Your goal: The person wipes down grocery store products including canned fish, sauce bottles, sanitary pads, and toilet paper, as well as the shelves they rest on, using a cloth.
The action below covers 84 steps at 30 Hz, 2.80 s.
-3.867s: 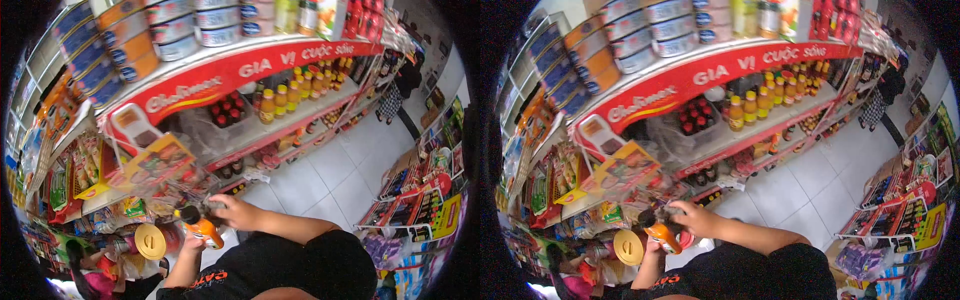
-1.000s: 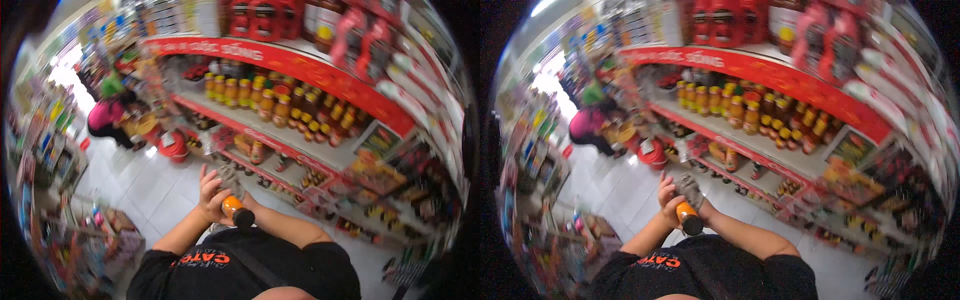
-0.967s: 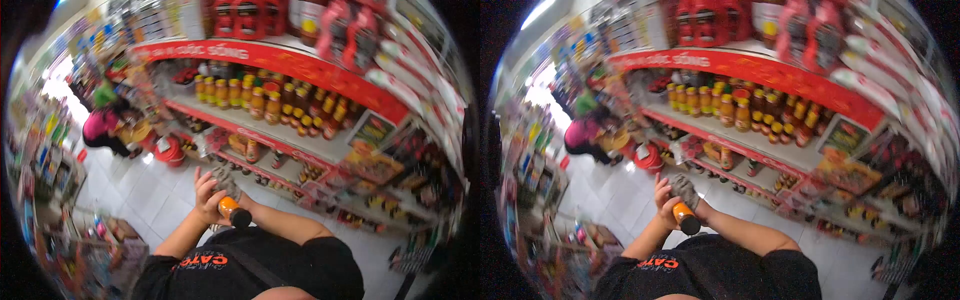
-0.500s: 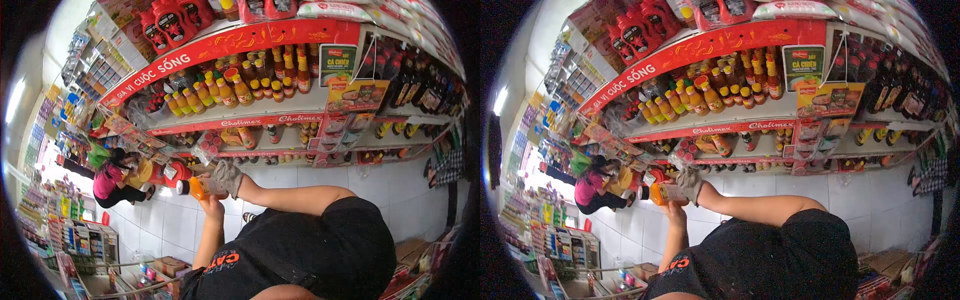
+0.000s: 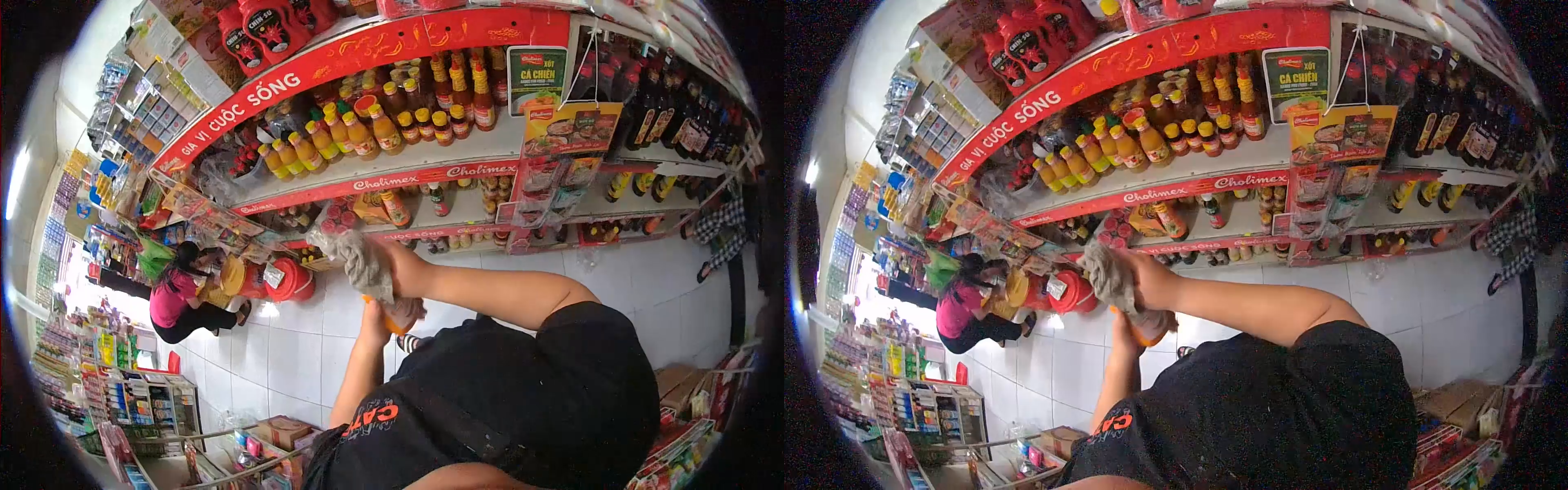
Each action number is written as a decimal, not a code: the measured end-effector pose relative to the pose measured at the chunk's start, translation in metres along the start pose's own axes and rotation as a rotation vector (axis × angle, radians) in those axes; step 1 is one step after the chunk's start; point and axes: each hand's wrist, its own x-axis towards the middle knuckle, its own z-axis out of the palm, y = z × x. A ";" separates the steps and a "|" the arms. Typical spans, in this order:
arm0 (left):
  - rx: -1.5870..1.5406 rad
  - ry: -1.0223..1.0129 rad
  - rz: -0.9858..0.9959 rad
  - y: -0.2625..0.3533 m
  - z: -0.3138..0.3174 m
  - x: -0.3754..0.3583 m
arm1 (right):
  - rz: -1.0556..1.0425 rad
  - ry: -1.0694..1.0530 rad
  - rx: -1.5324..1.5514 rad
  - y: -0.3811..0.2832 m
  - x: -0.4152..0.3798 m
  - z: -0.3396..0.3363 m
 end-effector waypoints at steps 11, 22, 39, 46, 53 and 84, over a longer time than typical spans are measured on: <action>0.050 -0.031 -0.318 0.000 -0.023 -0.020 | 0.184 0.104 -0.304 0.060 -0.012 -0.003; 0.179 0.280 0.103 -0.026 -0.107 -0.034 | 0.399 0.247 0.158 0.073 -0.021 0.086; -0.041 -0.099 -0.180 -0.016 -0.107 -0.014 | 0.406 0.476 -0.341 0.115 -0.007 0.034; -0.322 0.250 0.139 0.037 -0.169 0.058 | 0.153 0.741 -0.134 0.041 0.083 -0.070; -0.554 0.609 0.647 0.158 -0.250 0.076 | -0.295 0.578 -0.393 -0.032 0.145 -0.140; 0.625 1.318 1.271 0.611 -0.719 0.278 | -0.840 0.996 -1.530 -0.027 0.249 -0.174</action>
